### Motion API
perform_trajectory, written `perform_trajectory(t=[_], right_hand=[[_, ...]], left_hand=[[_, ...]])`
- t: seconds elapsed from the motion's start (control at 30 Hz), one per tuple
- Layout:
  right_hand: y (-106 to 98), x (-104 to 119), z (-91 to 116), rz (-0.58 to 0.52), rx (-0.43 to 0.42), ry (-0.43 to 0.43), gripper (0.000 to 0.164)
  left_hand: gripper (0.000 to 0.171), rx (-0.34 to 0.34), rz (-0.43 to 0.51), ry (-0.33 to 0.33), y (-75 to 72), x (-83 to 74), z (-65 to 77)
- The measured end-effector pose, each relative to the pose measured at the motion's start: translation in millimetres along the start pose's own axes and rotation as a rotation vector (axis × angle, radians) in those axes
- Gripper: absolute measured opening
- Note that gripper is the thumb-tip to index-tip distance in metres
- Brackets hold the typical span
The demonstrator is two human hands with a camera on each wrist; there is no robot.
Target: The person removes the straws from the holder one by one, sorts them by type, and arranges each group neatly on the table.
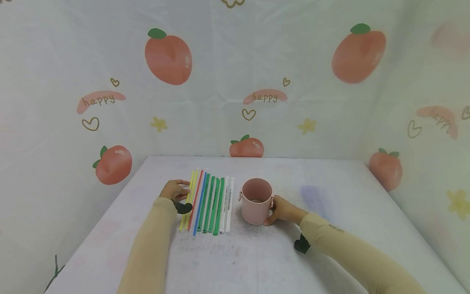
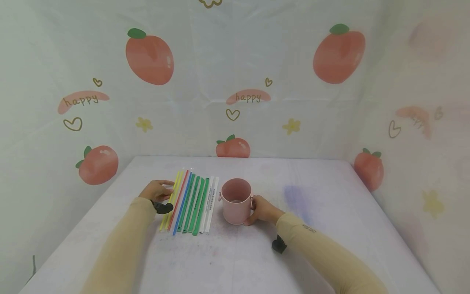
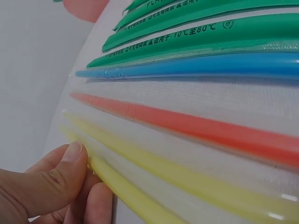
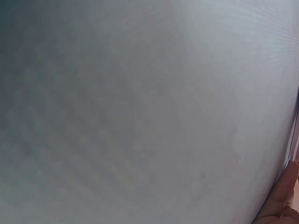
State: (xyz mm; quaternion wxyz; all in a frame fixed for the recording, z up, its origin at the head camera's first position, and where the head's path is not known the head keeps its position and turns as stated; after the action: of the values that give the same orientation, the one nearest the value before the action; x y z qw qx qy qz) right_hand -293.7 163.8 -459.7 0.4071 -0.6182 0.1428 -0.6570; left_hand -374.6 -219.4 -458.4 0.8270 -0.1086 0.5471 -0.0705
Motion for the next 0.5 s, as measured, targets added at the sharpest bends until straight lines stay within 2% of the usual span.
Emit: perform_trajectory(t=[0.5], right_hand=[[-0.2, 1.2, 0.9, 0.003, 0.004, -0.029, 0.062]], left_hand=[[0.047, 0.008, 0.014, 0.027, -1.1, -0.1, 5.5]])
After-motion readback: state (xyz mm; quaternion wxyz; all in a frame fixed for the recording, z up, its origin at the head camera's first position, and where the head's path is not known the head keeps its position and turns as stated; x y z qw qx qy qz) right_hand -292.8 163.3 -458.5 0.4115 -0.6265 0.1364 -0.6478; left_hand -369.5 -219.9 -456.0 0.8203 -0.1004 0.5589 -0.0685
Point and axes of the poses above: each hand's wrist, its own z-axis away from the middle knuckle, its own y-axis out of the palm, x = y × z, the point moved 4 cm from there along -z, towards the middle knuckle, and after that the axes turned 8 degrees about z, right-handed, at the moved point
